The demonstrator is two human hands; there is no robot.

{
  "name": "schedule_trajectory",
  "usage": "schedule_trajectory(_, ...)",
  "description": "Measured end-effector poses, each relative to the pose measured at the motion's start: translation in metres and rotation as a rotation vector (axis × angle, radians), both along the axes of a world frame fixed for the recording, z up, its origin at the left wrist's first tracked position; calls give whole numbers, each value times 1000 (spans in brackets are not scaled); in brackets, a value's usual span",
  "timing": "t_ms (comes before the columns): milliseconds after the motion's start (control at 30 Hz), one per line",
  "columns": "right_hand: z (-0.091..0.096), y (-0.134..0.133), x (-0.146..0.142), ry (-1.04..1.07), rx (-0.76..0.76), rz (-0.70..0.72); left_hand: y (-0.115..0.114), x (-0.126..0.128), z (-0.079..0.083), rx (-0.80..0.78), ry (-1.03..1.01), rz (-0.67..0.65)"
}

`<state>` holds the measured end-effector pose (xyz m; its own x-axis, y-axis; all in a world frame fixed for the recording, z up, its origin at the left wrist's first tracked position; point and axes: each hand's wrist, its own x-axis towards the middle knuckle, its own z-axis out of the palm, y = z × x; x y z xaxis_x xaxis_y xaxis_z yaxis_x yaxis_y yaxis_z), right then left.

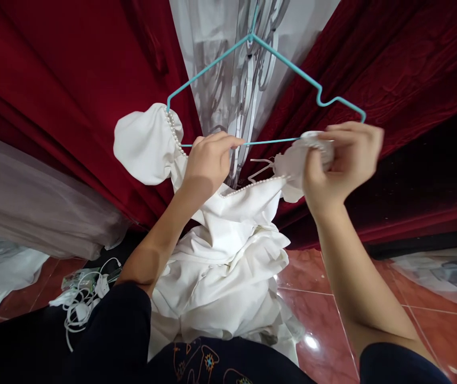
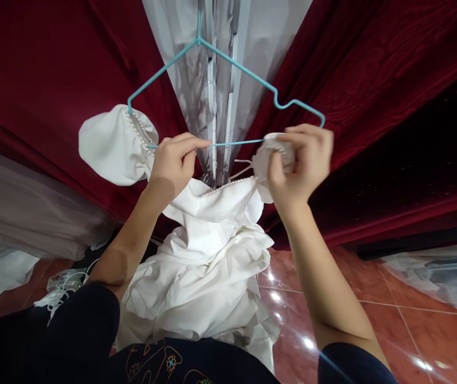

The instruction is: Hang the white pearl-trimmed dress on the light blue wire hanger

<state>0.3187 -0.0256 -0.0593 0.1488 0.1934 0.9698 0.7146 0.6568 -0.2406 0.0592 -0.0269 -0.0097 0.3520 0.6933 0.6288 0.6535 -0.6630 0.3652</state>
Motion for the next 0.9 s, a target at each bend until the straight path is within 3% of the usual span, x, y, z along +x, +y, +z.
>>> schedule_trajectory(67,0,9,27,184,48,-66,-1,-2,2,-4,-1,7)
schedule_trajectory(200,9,28,79,374,-96,-213,-5,1,1,-15,-18,28)
schedule_trajectory(300,25,34,94,412,-229,-315,-8,4,2,-26,-51,9)
schedule_trajectory(433,56,28,77,331,-304,-364,-9,4,5,-53,-59,-8)
schedule_trajectory(600,102,19,29,125,-274,-154,-8,2,4,-75,-66,-38)
schedule_trajectory(767,130,17,-5,-5,-593,-81,-10,1,0,-18,-54,-13)
schedule_trajectory(833,128,11,-12,50,-466,39,-10,0,0,-18,-37,2)
schedule_trajectory(900,114,0,-21,70,-163,192,-10,1,0,-21,-19,17)
